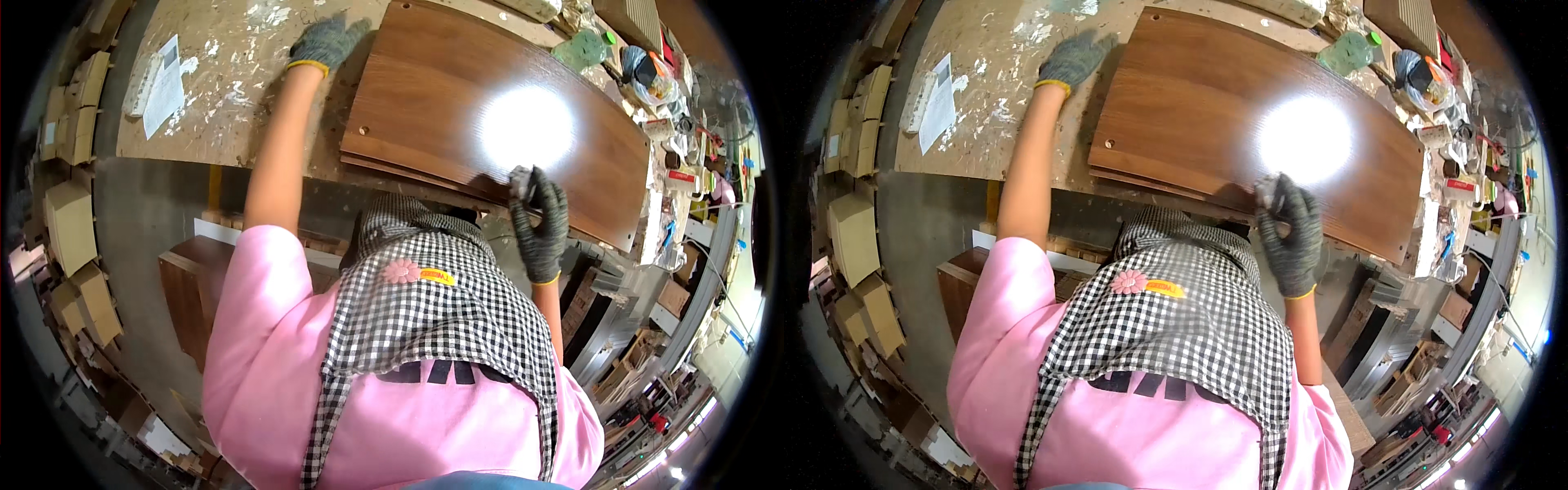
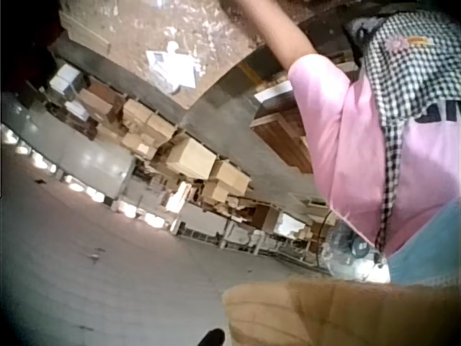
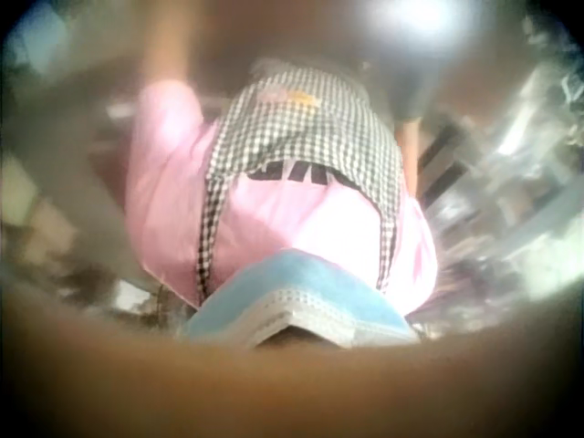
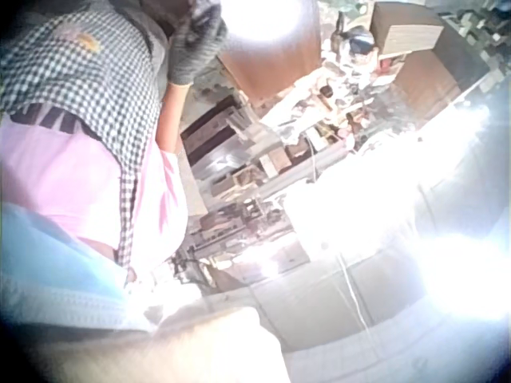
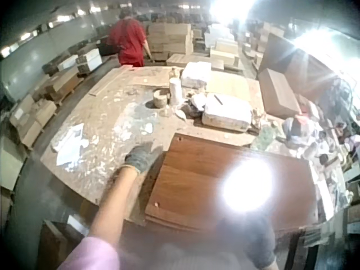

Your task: The person moves wooden panels from a pallet to a workbench, wipes the surfaces with a cloth, and applies a substance to the edges and corners by hand.

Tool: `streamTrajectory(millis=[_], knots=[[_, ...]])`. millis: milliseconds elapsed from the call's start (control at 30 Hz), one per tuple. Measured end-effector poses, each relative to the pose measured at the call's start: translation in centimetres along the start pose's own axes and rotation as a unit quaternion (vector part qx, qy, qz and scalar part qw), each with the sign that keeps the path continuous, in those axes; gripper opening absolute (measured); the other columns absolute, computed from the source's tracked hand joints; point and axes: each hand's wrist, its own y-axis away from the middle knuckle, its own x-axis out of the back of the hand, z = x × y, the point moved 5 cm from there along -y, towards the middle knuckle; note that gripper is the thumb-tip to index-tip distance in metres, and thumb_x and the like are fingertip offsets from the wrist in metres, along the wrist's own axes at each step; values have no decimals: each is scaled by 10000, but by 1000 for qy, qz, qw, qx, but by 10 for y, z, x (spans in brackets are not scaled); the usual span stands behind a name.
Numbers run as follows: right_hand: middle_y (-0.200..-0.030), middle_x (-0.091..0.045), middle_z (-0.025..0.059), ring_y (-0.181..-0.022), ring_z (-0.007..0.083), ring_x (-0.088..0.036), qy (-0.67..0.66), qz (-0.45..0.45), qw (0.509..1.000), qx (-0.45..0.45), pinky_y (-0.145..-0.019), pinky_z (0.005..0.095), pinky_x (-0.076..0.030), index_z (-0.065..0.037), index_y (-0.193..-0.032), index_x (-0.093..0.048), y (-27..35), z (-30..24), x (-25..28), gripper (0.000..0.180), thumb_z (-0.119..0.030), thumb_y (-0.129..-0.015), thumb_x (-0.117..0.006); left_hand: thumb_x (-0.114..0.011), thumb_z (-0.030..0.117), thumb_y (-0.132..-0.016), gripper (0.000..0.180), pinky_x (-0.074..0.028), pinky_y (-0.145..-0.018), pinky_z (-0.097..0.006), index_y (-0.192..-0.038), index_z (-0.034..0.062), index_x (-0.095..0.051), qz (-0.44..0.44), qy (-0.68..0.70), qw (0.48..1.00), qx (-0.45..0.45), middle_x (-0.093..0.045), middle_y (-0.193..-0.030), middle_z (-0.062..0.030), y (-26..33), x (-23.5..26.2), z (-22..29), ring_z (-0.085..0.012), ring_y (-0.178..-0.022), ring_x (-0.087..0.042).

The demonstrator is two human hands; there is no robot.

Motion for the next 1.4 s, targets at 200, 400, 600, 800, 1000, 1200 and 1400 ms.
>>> streamTrajectory(millis=[200, 400, 600, 800, 1000, 1200, 1400], knots=[[-1068, -639, 123, -948, 332, -614, 151, -116, 975, 114, -813, 429, -514, -101, -1320, -565, 18, -11, -43, 605, -234, -775, -793, -601, 825, -729, 1142, -355, -1154, -417, -1480, -10, -394, -130, -87, 987, -39, -425, -1511, -216, 58, -21, 27, -356, -1391, -426], [-1069, -592, 109, -909, 295, -609, 150, -220, 929, 259, -745, 418, -511, -114, -1375, -502, -2, -62, -122, 593, -216, -821, -688, -688, 798, -671, 1186, -341, -1164, -401, -1492, -1, -379, -135, -107, 984, -32, -400, -1529, -210, 54, -16, 39, -338, -1414, -400], [-1062, -589, 120, -917, 300, -608, 64, -270, 901, 332, -747, 419, -498, -103, -1361, -512, -5, -103, -150, 544, -224, -846, -636, -681, 756, -711, 1102, -376, -1128, -412, -1445, -29, -435, -129, -96, 986, -39, -464, -1473, -236, 51, -15, 37, -358, -1353, -468], [-991, -635, 118, -878, 322, -618, 147, -139, 974, 104, -737, 449, -502, -159, -1325, -551, 28, -6, -41, 516, -263, -844, -707, -694, 662, -773, 938, -432, -1040, -444, -1331, -74, -527, -137, -46, 989, -33, -562, -1340, -296, 51, -20, 31, -399, -1231, -557], [-903, -628, 149, -841, 345, -616, 178, 128, 970, -109, -741, 454, -501, -72, -1228, -611, 85, 84, 84, 468, -214, -804, -748, -672, 520, -862, 800, -380, -1092, -414, -1388, -55, -492, -74, 38, 996, -19, -518, -1414, -266, 67, -25, 34, -401, -1298, -497], [-958, -664, 129, -820, 300, -615, 172, 113, 971, -119, -763, 425, -501, -85, -1255, -613, 85, 114, 106, 452, -168, -824, -721, -667, 483, -889, 765, -354, -1114, -407, -1409, -47, -482, -36, 77, 996, 27, -489, -1455, -235, 77, -33, 33, -362, -1321, -478], [-1031, -659, 171, -917, 337, -606, 314, 365, 832, -276, -815, 436, -500, -73, -1217, -657, 154, 262, 219, 412, -184, -826, -725, -644, 509, -910, 821, -367, -1106, -384, -1445, -73, -422, -52, 51, 996, 54, -469, -1476, -227, 70, -40, 32, -326, -1331, -476]])
